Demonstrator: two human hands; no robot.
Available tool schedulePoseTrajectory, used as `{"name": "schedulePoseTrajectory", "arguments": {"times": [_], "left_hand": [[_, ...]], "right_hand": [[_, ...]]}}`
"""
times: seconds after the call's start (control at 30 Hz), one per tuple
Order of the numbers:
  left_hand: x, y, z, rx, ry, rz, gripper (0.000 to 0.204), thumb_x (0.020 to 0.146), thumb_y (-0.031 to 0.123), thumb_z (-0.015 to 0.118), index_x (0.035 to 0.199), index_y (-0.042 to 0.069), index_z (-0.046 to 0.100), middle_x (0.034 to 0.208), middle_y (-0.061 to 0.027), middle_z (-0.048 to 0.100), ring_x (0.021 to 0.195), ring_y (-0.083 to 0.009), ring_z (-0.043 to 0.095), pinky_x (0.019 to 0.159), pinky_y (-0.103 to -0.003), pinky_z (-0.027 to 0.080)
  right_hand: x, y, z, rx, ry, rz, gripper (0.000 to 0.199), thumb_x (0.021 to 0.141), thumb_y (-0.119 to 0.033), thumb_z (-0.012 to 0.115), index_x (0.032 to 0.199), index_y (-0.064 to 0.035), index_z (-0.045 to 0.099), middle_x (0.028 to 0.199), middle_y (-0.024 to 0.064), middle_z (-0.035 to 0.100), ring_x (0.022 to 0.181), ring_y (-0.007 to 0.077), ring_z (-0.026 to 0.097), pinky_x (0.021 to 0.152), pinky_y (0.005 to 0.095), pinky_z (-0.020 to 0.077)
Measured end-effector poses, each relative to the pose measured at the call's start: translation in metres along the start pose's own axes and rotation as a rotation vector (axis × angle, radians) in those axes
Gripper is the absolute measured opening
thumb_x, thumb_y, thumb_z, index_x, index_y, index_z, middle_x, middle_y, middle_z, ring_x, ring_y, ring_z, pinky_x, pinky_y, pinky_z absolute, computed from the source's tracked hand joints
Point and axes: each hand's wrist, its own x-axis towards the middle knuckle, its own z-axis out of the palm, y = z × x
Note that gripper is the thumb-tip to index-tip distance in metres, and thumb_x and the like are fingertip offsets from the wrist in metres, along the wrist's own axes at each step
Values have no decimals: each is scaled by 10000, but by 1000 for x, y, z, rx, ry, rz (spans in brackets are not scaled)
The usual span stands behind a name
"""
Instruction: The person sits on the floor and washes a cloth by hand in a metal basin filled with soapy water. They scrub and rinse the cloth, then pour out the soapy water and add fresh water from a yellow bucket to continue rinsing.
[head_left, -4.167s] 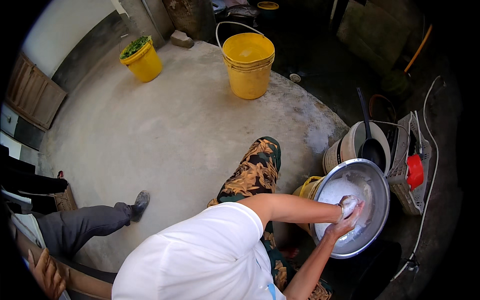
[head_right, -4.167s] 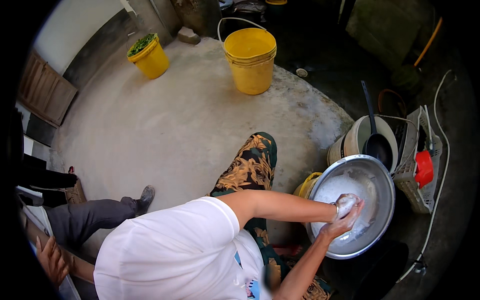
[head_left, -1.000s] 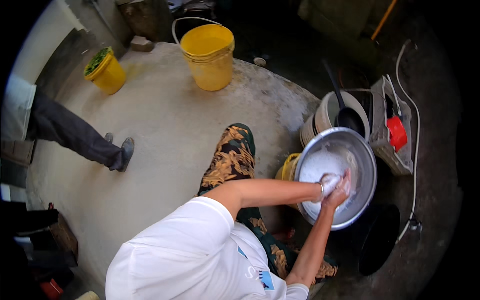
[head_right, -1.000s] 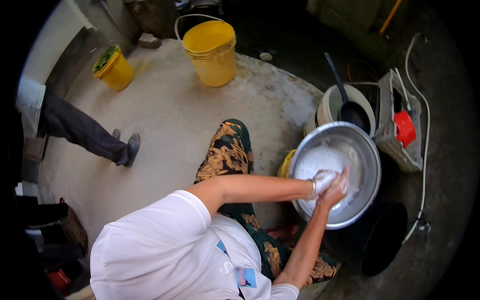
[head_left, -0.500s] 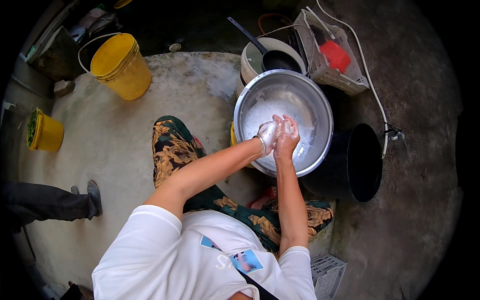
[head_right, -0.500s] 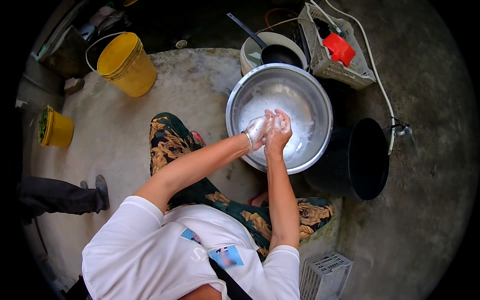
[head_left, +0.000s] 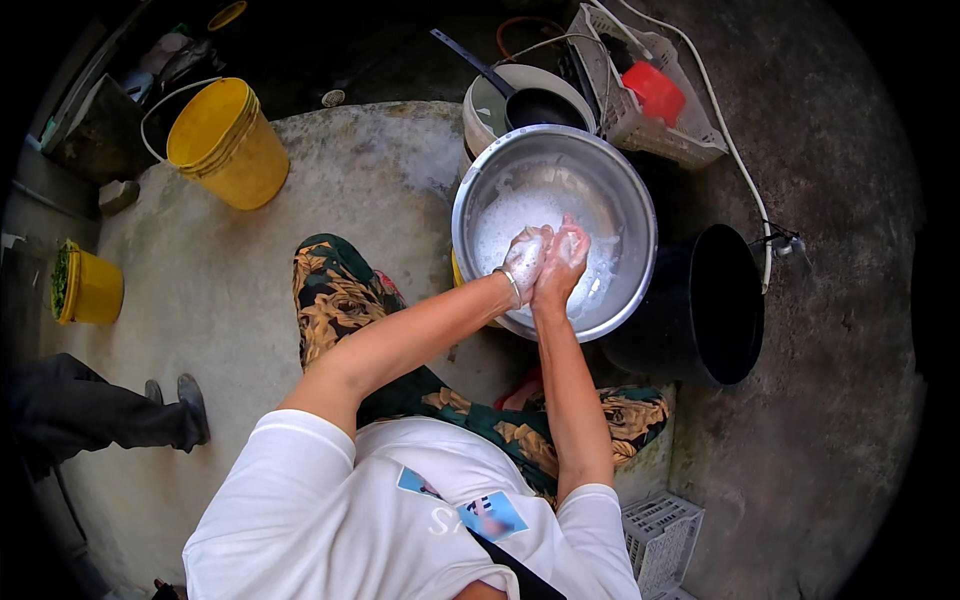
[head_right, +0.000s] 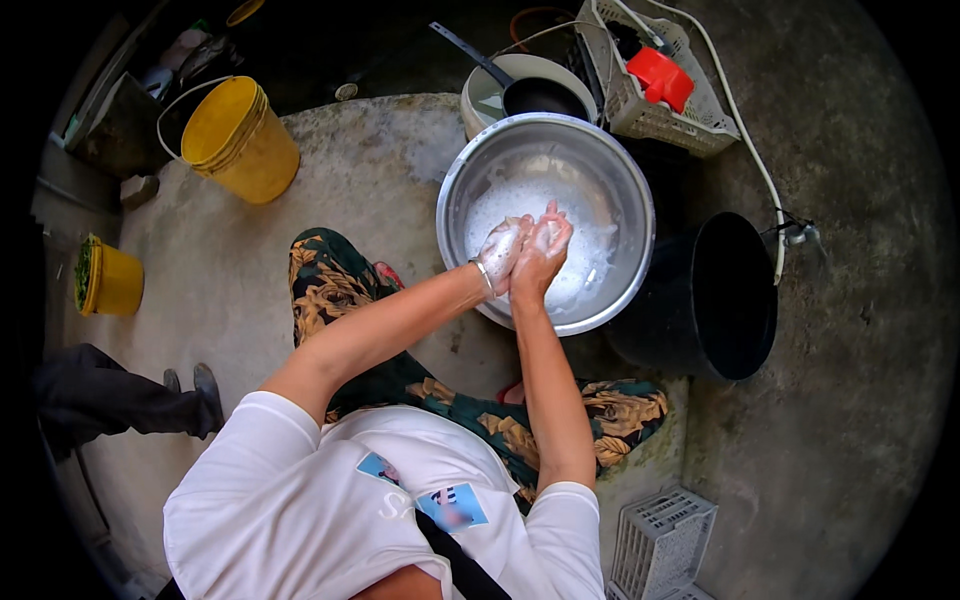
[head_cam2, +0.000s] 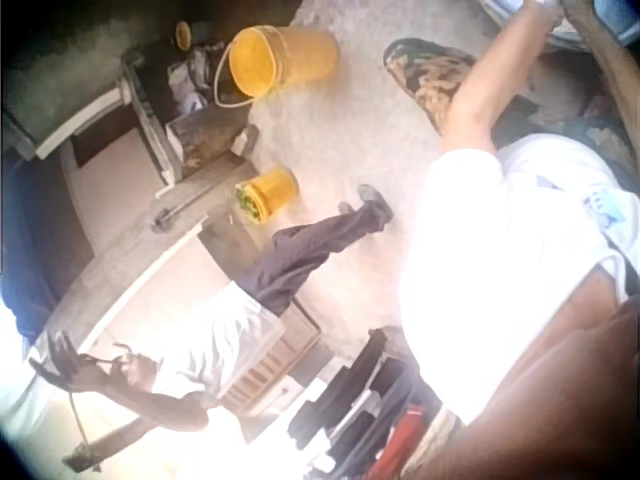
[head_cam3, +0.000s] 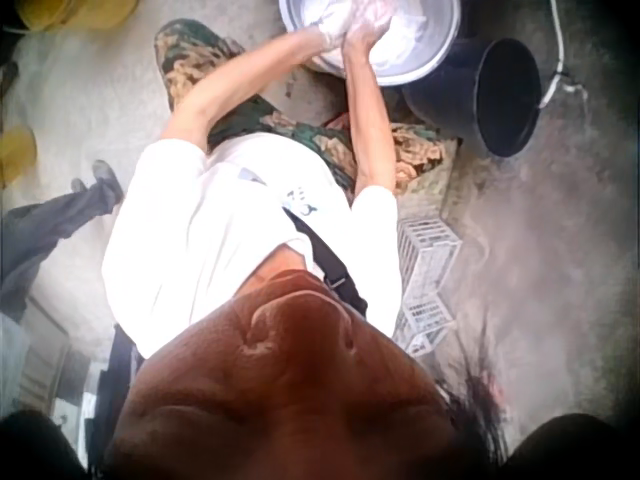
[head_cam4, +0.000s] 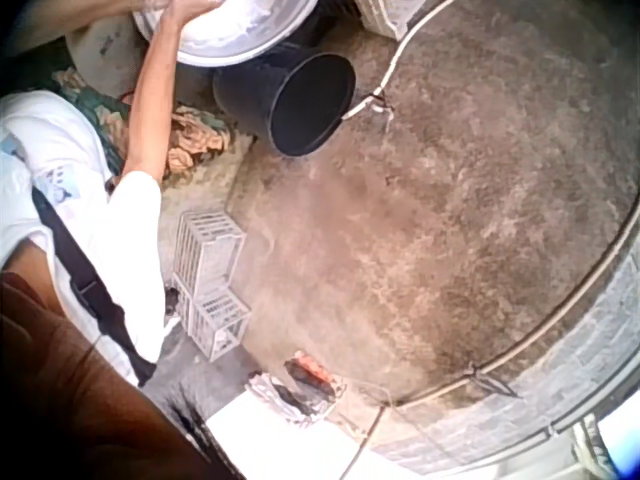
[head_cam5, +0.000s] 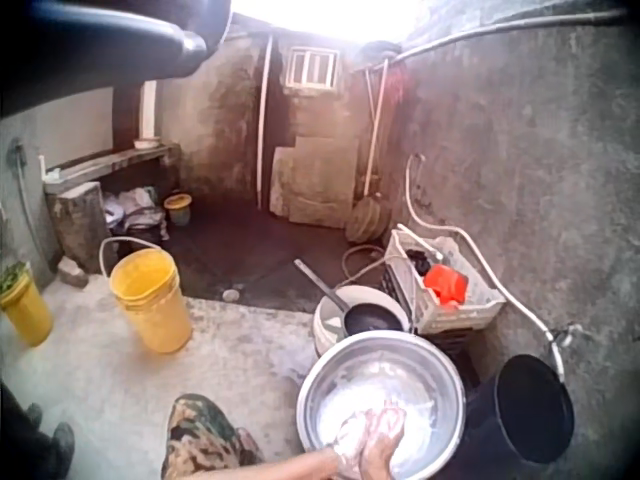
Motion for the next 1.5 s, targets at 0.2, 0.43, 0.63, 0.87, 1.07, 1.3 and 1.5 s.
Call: {"name": "schedulePoseTrajectory", "arguments": {"times": [0.2,0.43,0.63,0.87,1.07,1.3,1.5], "left_hand": [[3,9,3,-48,34,0,162,875,135,367,947,67,496,868,-51,550,798,-160,529,736,-283,445],[19,0,-8,-185,33,-25,255,855,99,391,1099,70,459,931,-60,551,835,-180,536,760,-294,440],[-7,-5,21,-229,-19,-32,226,829,63,426,1042,11,479,833,-39,554,750,-124,539,700,-236,441],[22,-23,10,-140,101,-12,204,851,149,383,925,76,559,837,-19,563,762,-118,532,717,-255,429],[10,-15,10,-111,51,-46,219,856,149,386,987,73,544,829,-18,553,730,-118,530,682,-250,440],[11,-4,-6,-303,-93,-123,209,869,180,365,882,92,555,815,-17,539,731,-116,504,699,-258,421],[-8,-8,9,-106,45,-21,140,856,161,385,861,121,518,708,19,515,657,-102,488,601,-230,422]], "right_hand": [[-17,6,6,-136,-3,-158,112,867,-107,429,939,-34,475,1174,164,467,1096,228,431,928,304,322],[-24,-17,15,-132,25,-70,284,855,-70,403,1116,7,485,1128,125,497,1084,219,446,944,296,296],[24,8,-28,-1,2,139,339,866,-143,415,1169,7,444,1122,134,498,1027,208,474,899,297,359],[-3,-5,-7,-132,-66,94,361,858,-117,378,1183,27,440,1221,122,437,1116,217,422,932,306,321],[-36,-24,21,-394,-80,-180,371,872,-172,370,1173,31,449,1168,124,477,1074,207,442,931,305,317],[-27,-23,18,-382,-112,-18,375,890,-187,386,1224,-19,417,1195,121,462,1031,193,461,892,272,337],[-4,-7,-2,-519,-139,28,307,845,-173,466,1093,3,513,1028,167,539,867,238,524,784,364,423]]}}
